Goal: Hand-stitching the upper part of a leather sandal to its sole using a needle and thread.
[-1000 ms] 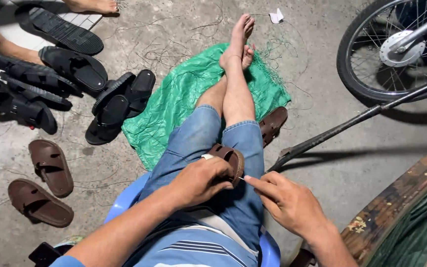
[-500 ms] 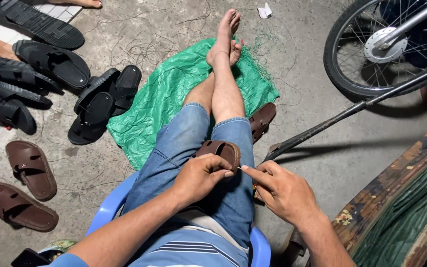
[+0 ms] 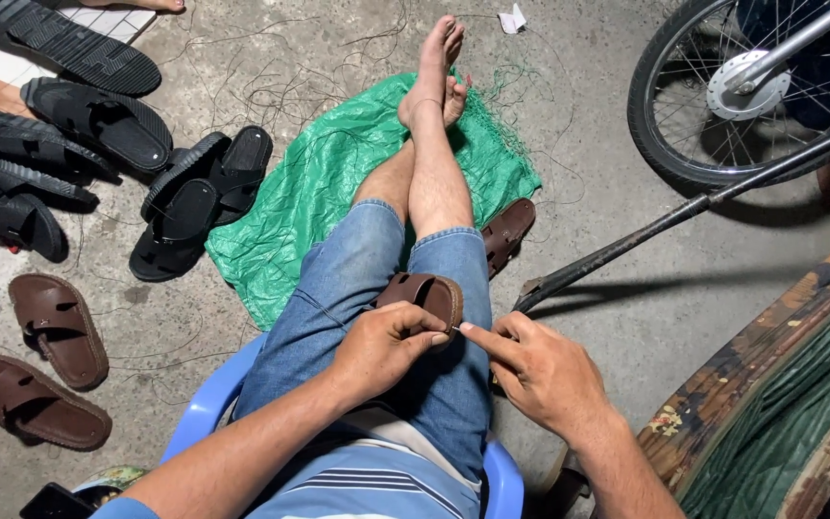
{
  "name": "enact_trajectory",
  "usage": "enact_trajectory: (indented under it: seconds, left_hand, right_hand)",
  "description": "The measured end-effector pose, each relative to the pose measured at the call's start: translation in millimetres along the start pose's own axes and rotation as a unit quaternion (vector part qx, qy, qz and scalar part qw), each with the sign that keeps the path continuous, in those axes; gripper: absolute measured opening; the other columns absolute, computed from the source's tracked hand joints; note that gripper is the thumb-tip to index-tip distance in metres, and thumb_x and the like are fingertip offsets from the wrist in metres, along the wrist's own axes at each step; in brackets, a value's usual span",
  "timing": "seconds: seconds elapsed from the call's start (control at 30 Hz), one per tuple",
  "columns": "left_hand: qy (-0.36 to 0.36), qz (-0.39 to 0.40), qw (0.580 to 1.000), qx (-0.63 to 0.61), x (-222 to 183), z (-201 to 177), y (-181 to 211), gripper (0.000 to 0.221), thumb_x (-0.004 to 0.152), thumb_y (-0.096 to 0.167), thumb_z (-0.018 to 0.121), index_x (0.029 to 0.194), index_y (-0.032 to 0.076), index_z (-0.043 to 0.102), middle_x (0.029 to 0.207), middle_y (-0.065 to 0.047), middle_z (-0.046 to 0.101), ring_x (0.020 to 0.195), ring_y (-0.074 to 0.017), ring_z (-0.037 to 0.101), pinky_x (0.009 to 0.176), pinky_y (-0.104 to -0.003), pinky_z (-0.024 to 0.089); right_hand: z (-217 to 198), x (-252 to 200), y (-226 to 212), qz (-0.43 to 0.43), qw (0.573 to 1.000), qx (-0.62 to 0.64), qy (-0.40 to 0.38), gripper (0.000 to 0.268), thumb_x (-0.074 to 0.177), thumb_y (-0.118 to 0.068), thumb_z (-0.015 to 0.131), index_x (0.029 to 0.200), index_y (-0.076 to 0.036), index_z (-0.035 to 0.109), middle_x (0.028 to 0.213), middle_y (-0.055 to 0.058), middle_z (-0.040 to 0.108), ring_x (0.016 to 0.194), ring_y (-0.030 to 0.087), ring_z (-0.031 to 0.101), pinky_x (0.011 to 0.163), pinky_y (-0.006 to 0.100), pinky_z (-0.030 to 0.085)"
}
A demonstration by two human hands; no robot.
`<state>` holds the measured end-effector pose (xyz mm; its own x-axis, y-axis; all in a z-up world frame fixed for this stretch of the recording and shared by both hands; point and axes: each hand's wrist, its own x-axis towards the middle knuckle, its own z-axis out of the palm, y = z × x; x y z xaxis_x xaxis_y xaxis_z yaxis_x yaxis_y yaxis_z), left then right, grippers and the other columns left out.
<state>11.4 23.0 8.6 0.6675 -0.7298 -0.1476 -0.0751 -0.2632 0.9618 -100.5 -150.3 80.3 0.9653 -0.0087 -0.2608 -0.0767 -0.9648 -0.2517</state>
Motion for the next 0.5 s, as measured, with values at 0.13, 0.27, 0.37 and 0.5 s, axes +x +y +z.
enact_trajectory:
  seconds: [0.13,0.27,0.37,0.5]
  left_hand:
    - [0.006,0.012,1.000,0.006,0,2,-1,0.009,0.073,0.024,0.070,0.081,0.018,0.070,0.081,0.005,0.070,0.078,-0.0091,0.065,0.072,-0.023,0.048]
    - [0.000,0.010,1.000,0.012,1,1,0,0.010,0.074,0.026,0.070,0.081,0.019,0.070,0.081,0.006,0.069,0.077,-0.0092,0.064,0.070,-0.023,0.048]
    - [0.000,0.001,1.000,0.019,1,4,-3,0.011,0.074,0.027,0.070,0.081,0.020,0.071,0.082,0.006,0.069,0.078,-0.0091,0.064,0.071,-0.023,0.047]
    - [0.018,0.035,0.999,0.013,-1,11,-2,0.008,0.074,0.023,0.069,0.081,0.018,0.070,0.080,0.005,0.068,0.076,-0.0103,0.064,0.068,-0.023,0.048]
  right_hand:
    - [-4,1,-3,0.018,0.999,0.007,-0.027,0.055,0.075,-0.015,0.054,0.126,-0.035,0.047,0.093,-0.002,0.051,0.077,0.020,0.056,0.046,0.041,0.049]
    - [-5,2,-5,0.039,0.998,0.006,-0.056,0.056,0.076,-0.017,0.050,0.128,-0.036,0.044,0.094,-0.002,0.049,0.080,0.020,0.055,0.047,0.043,0.050]
    - [-9,2,-8,0.053,0.997,0.008,-0.063,0.056,0.076,-0.017,0.050,0.128,-0.038,0.044,0.094,-0.004,0.049,0.078,0.020,0.055,0.045,0.042,0.050]
    - [-10,2,-15,0.061,0.996,-0.011,-0.067,0.054,0.076,-0.018,0.050,0.127,-0.037,0.046,0.092,-0.003,0.049,0.079,0.022,0.057,0.048,0.047,0.051]
